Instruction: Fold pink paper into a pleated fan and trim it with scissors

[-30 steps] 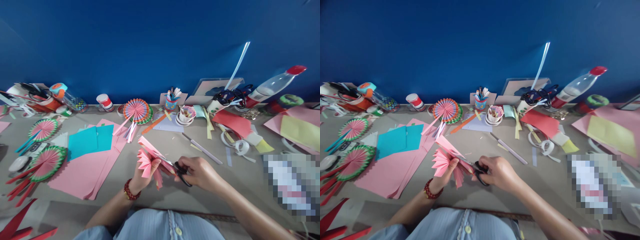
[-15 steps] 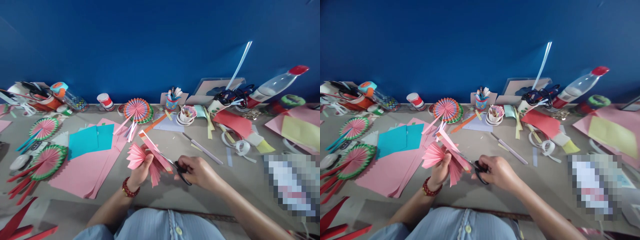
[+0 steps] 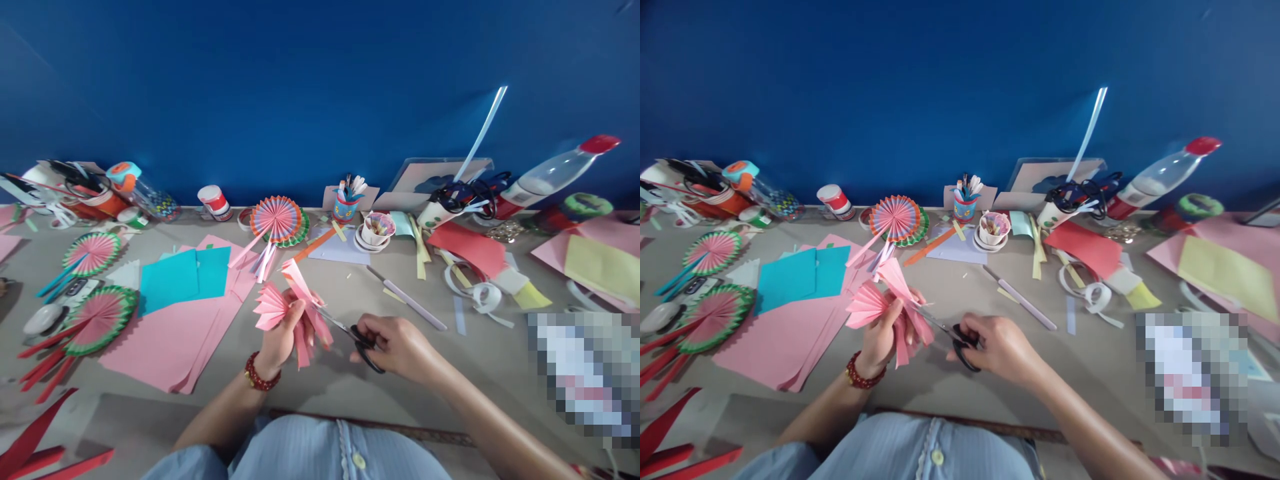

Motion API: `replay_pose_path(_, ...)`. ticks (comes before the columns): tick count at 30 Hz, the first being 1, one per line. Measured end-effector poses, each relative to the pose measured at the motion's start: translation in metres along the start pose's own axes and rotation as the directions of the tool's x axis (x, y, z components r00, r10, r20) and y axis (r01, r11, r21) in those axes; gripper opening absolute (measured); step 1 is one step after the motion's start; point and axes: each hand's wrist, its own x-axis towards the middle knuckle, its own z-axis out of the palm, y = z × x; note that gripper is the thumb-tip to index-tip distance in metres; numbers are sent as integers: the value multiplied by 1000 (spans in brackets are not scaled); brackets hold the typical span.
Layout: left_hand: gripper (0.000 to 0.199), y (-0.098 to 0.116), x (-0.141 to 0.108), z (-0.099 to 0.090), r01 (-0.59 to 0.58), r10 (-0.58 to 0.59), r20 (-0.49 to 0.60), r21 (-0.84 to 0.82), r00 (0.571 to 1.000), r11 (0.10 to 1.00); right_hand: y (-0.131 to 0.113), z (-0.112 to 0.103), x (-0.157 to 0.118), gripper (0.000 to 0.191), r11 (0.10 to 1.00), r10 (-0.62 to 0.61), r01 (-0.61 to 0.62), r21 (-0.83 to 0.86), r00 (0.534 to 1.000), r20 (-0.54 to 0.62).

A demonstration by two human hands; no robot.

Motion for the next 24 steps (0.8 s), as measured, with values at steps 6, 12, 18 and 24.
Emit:
replay_pose_path(6, 39, 7, 1, 6, 27, -24, -148, 17, 989, 999, 8, -11, -12, 30, 999, -24, 26, -18, 991, 135)
replay_pose_path(12, 39, 6, 2, 6, 52, -28, -192, 117, 981, 992, 19, -31, -17, 40, 928, -130, 93, 360, 988, 80)
replay_pose_path(18, 34, 4, -5, 15, 31, -1, -100, 295, 995, 955, -26, -13, 25, 44, 837, -68, 213, 504, 954, -291)
replay_pose_path(24, 34, 18, -13, 25, 23, -27, 8, 308, 1000, 951, -45, -3, 53, 41, 694, -3, 229, 682, 949, -315)
